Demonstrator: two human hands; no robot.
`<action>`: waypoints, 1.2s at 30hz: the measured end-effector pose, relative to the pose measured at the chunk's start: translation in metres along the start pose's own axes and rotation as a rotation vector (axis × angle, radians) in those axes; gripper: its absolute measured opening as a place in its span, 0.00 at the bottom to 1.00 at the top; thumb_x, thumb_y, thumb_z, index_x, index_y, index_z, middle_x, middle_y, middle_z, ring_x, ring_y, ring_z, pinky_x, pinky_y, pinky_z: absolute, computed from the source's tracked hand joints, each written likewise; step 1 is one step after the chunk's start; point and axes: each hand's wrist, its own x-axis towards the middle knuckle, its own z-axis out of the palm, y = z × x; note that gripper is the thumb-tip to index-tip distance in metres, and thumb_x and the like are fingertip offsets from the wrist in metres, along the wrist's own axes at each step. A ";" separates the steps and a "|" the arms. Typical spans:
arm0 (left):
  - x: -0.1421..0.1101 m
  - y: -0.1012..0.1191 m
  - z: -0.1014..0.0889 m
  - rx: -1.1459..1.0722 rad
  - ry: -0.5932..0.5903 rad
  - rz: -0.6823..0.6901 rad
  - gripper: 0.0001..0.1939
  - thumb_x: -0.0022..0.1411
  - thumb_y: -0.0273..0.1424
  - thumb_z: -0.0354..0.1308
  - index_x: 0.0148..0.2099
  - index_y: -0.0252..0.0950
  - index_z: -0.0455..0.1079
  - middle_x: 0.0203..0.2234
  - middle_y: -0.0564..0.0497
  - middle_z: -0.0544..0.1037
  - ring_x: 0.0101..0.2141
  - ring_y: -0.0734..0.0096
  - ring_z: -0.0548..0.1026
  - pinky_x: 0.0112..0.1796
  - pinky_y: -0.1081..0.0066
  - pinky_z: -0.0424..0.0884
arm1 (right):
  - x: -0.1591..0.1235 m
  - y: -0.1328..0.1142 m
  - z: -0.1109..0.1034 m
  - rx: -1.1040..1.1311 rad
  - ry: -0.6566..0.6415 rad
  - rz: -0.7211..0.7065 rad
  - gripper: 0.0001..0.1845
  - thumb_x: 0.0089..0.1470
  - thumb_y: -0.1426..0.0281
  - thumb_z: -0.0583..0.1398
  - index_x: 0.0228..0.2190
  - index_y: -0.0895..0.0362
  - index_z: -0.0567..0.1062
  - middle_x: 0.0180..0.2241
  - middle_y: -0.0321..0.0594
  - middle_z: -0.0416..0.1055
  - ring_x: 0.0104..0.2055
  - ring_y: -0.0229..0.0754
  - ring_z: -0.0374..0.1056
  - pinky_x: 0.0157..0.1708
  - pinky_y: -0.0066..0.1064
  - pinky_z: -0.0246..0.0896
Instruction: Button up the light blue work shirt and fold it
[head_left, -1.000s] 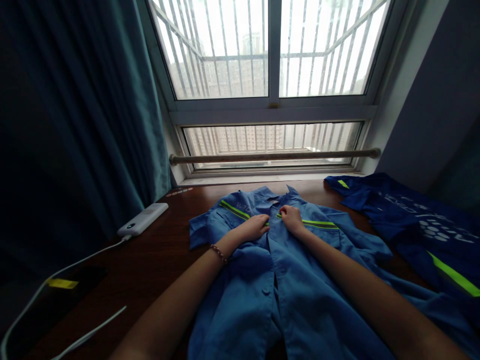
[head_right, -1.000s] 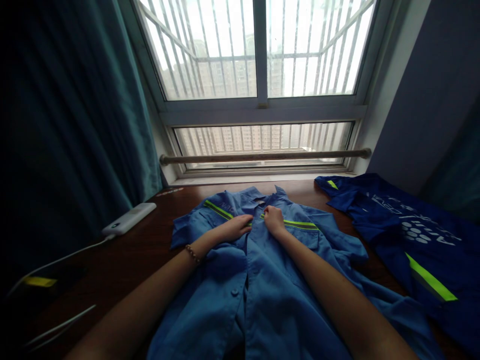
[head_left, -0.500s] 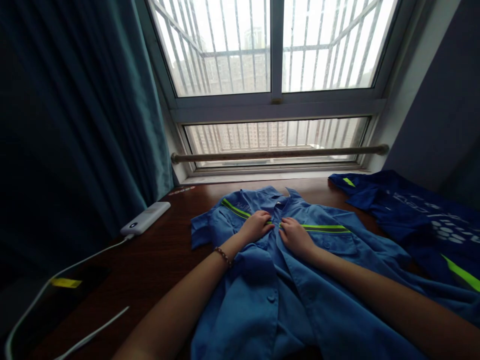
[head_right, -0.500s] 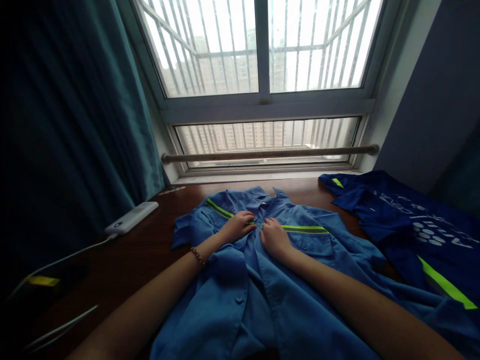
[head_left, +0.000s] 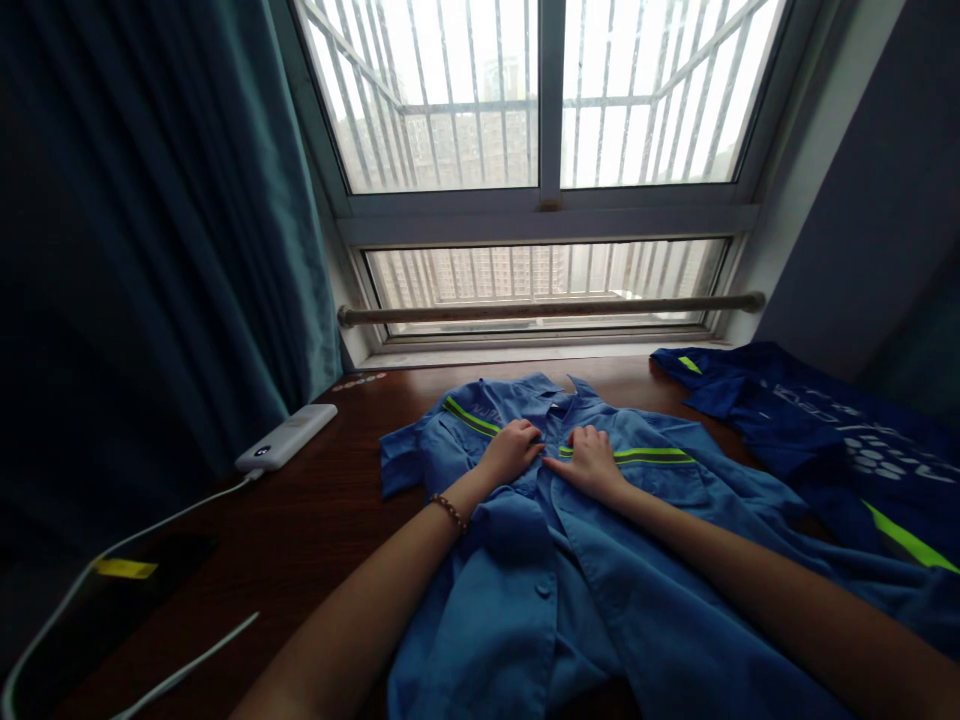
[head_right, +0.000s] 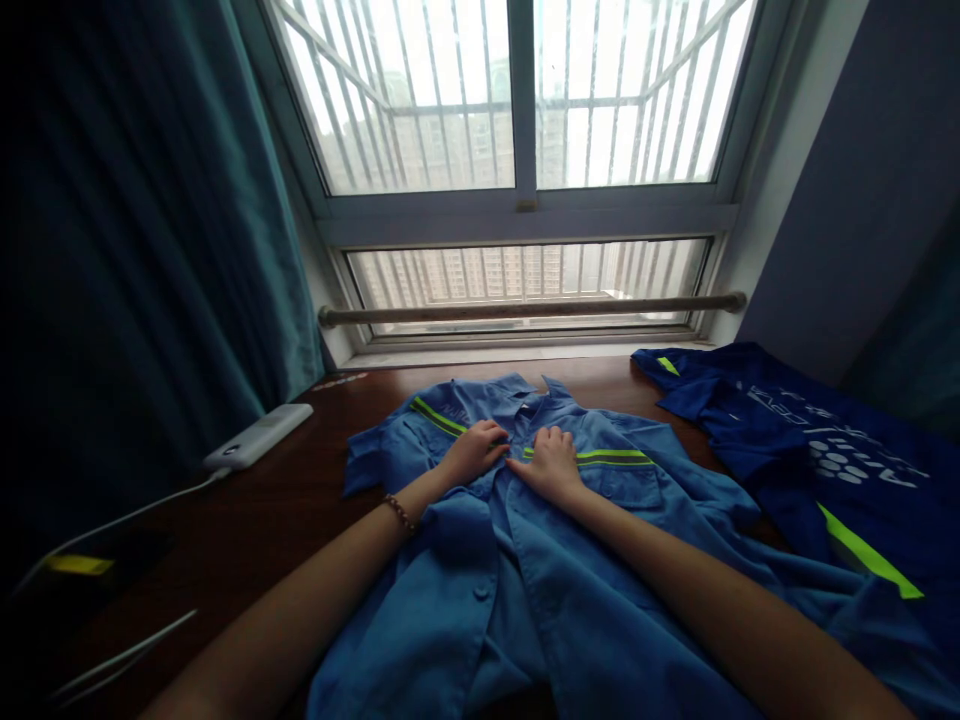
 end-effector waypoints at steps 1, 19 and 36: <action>0.000 0.000 0.001 0.002 -0.001 0.002 0.11 0.60 0.32 0.49 0.42 0.34 0.68 0.37 0.47 0.70 0.40 0.69 0.67 0.43 0.72 0.63 | 0.002 0.000 0.001 0.000 -0.031 0.018 0.25 0.40 0.54 0.59 0.34 0.61 0.69 0.38 0.50 0.64 0.41 0.52 0.58 0.39 0.37 0.53; -0.003 -0.006 0.006 0.079 0.115 -0.214 0.07 0.56 0.33 0.54 0.33 0.33 0.67 0.32 0.47 0.70 0.35 0.67 0.68 0.36 0.71 0.64 | 0.032 -0.011 0.009 0.067 0.096 -0.069 0.09 0.45 0.76 0.55 0.33 0.62 0.71 0.35 0.50 0.68 0.41 0.48 0.62 0.39 0.33 0.53; -0.002 -0.015 0.008 0.077 0.155 -0.160 0.05 0.55 0.31 0.55 0.34 0.35 0.67 0.31 0.49 0.69 0.36 0.68 0.67 0.37 0.71 0.64 | 0.056 0.023 0.015 0.881 0.024 0.050 0.18 0.41 0.56 0.56 0.18 0.59 0.69 0.16 0.35 0.65 0.21 0.36 0.60 0.22 0.27 0.54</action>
